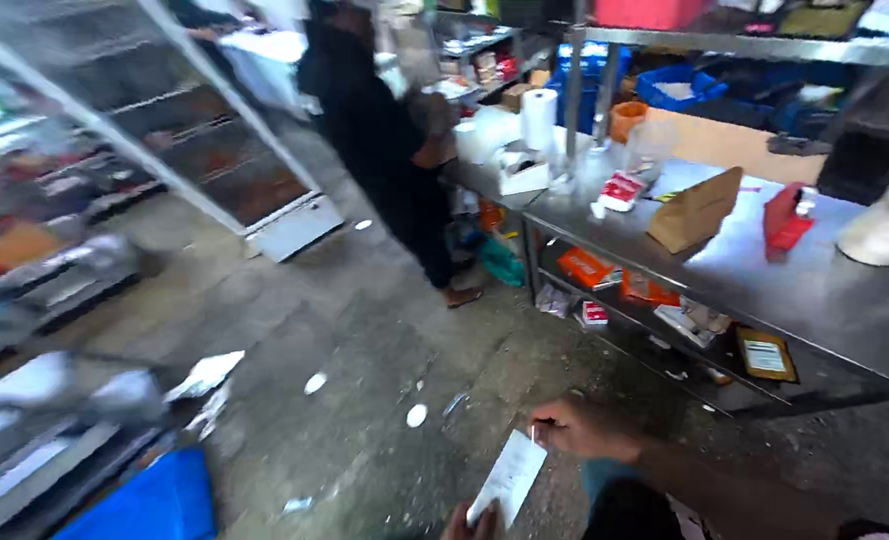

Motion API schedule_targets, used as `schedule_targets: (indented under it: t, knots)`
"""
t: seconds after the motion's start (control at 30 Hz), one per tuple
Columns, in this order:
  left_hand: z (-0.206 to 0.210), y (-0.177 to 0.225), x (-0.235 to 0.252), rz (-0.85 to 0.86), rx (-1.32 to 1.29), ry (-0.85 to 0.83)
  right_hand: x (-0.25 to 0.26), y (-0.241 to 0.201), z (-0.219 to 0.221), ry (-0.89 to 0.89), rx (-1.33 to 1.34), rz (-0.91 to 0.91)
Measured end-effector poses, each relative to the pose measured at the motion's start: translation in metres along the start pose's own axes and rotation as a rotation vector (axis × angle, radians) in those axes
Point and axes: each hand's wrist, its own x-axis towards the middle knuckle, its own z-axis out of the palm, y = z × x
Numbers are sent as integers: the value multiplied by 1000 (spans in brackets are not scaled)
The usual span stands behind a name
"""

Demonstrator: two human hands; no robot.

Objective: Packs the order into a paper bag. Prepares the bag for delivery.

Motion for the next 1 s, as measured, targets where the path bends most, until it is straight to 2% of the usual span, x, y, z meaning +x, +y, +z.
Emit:
schedule_targets:
  t: [0.1,0.17,0.27,0.33,0.43,0.57,0.63,0.7,0.77,0.83,0.93,1.0]
  knots:
    - [111,91,153,56,-110,-257,3,61,-134,245,-124,151]
    - [184,140,231,93,-141,-418,-5,78,-207,358,-239,273]
    - [283,204,331,141,-2,-584,-2,100,-308,464,-283,427]
    - [339,221,383,101,89,-645,9,118,-355,468,-349,490]
    - [405,220,441,25,150,-705,43,157,-404,359,-532,662]
    - [431,213,471,-43,202,-781,101,237,-425,131,-709,987]
    - [425,211,473,-79,142,-815,124,278,-414,40,-758,1111]
    - [417,223,477,-124,69,-854,135,296,-417,-2,-766,1198]
    - [412,229,481,-156,0,-908,131,277,-430,-39,-754,1171]
    - [409,238,482,-119,8,-993,117,243,-449,-51,-703,1058]
    - [412,271,466,-3,50,-1188,84,183,-492,-77,-632,933]
    - [428,297,448,148,35,-1321,60,153,-523,-51,-705,877]
